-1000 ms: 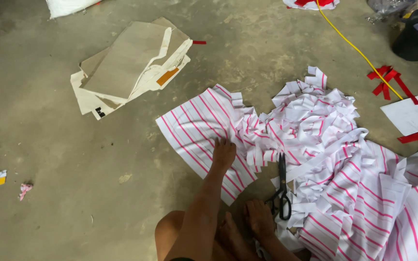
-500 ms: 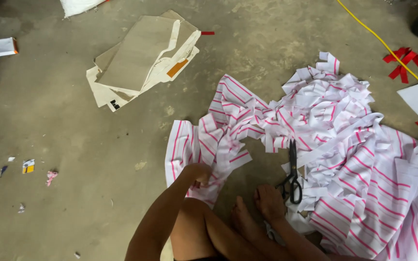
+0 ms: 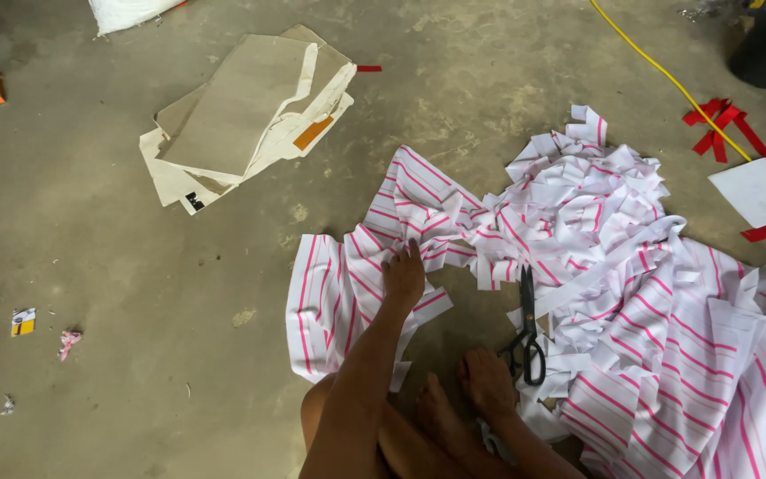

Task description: Cutting a large piece of striped fabric into long strips using scissors

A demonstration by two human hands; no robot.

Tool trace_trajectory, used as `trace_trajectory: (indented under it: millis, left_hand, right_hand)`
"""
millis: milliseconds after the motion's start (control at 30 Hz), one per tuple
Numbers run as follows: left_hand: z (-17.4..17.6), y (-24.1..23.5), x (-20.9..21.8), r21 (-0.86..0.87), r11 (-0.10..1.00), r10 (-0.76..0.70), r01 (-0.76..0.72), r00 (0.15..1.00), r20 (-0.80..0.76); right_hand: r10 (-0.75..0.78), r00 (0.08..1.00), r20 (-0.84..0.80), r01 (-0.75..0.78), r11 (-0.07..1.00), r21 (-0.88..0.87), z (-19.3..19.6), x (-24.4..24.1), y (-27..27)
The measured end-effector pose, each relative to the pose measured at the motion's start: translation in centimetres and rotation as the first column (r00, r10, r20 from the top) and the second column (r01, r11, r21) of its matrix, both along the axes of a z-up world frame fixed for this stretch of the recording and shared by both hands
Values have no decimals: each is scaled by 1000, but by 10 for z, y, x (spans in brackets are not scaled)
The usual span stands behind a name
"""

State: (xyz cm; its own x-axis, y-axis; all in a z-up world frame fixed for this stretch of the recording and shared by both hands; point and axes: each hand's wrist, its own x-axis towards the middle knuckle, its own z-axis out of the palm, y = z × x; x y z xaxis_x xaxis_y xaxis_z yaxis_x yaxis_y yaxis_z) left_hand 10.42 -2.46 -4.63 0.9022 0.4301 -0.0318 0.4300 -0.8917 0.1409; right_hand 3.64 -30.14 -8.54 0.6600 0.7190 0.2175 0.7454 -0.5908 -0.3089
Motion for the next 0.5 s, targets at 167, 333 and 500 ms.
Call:
trace_trajectory:
  millis: [167,333,500]
  left_hand:
    - [-24,24,-24,112,960,-241,256,961,-135]
    - [70,28,-93,-256,954,-294,156,653,-698]
    - [46,28,-87,-332,925,-313,185,866,-389]
  right_hand:
    - [4,998,66,-8,998,59,-1,1,0]
    - [11,994,106,-22,994,107,0,-3,0]
    - [-29,998,63,29,1000,0,4,-3,3]
